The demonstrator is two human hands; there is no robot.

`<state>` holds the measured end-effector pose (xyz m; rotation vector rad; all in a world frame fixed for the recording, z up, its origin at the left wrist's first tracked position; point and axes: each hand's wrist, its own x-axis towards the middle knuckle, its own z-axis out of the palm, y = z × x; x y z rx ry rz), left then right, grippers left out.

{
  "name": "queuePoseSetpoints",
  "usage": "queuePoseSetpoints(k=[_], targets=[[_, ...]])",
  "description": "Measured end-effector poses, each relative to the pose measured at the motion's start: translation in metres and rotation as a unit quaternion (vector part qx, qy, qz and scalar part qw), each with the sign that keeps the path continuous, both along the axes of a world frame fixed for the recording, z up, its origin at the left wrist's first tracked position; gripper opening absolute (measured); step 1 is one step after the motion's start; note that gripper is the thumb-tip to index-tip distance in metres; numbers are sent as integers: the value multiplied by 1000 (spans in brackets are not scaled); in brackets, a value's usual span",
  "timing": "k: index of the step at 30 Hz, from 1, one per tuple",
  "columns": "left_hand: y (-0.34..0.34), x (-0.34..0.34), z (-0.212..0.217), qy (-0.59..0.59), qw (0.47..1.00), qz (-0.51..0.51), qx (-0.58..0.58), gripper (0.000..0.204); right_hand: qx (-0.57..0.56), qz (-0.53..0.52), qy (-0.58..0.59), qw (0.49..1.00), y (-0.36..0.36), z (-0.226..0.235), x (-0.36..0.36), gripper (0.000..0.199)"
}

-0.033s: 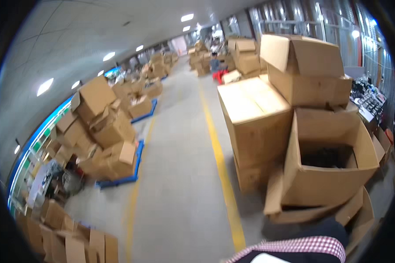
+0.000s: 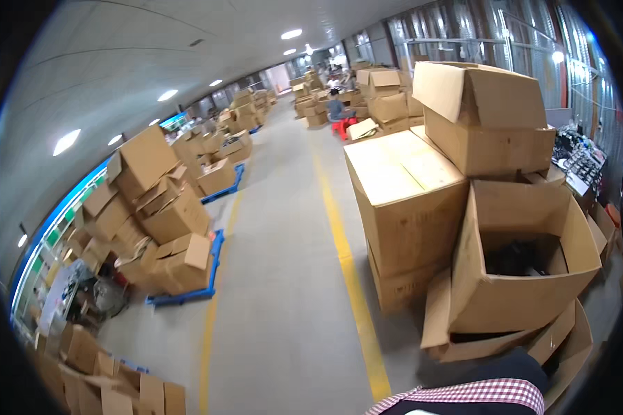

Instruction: Assembling electronic components using an electric screwdriver and sorting/packing items into boxes.

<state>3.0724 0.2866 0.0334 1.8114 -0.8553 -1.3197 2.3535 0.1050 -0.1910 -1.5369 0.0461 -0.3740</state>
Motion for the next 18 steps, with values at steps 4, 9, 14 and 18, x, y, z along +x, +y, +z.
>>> queuePoseSetpoints(k=[4, 9, 14, 18], targets=[[-188, 68, -39, 2, 998, -61, 25, 57, -109, -229, 353, 901, -153, 112, 168, 47], [-423, 136, -44, -32, 994, -102, 33, 55, 48, -320, 309, 894, -378, 207, 263, 38], [-724, 157, -28, -67, 981, -179, 29, 53, -208, -304, 574, 731, -483, 61, 137, 30], [-925, 176, -23, -112, 973, -201, 28, 51, -81, -345, 710, 609, -683, 160, 190, 28]])
